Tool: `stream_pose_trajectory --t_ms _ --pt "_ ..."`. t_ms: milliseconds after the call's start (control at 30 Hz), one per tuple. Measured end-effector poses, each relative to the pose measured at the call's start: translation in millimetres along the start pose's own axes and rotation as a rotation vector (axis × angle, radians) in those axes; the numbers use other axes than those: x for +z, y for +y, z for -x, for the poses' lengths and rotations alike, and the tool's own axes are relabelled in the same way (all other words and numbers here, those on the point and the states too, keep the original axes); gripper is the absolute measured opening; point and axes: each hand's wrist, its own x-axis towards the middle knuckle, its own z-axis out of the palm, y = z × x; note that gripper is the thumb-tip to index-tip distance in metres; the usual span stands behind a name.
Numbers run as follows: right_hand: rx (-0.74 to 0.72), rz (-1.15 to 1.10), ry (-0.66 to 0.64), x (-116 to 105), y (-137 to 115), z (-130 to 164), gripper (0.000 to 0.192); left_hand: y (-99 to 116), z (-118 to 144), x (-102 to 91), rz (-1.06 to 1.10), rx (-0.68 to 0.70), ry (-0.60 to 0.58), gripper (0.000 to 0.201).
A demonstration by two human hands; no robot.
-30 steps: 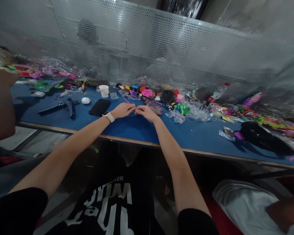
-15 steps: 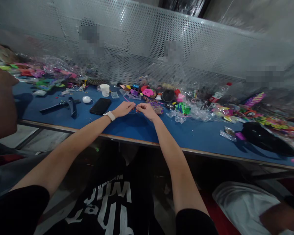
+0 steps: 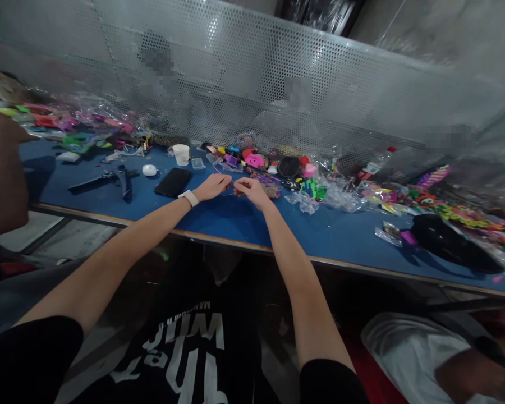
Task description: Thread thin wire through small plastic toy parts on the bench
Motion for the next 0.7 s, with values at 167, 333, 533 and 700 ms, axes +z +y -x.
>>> stream_pose_trajectory --t_ms 167,333,533,700 --pt "-0.05 0.034 0.062 1.4 4.0 -3.8 0.068 -5.1 -2.5 0.4 0.171 -0.035 0.05 0.054" --pt "-0.092 -0.071 0.278 -5.8 6.1 -9.6 0.073 -6.2 -7.7 0.0 0.718 -0.117 0.112 0.053" --pt "-0.044 -0.169 0.318 -6.8 5.7 -10.3 0.074 0.8 -4.8 -0.8 1.043 -0.128 0.045 0.033" --pt "0.0 -0.245 0.242 -5.5 0.9 -6.5 0.075 7.6 -3.2 -3.3 1.115 -0.168 0.087 0.024"
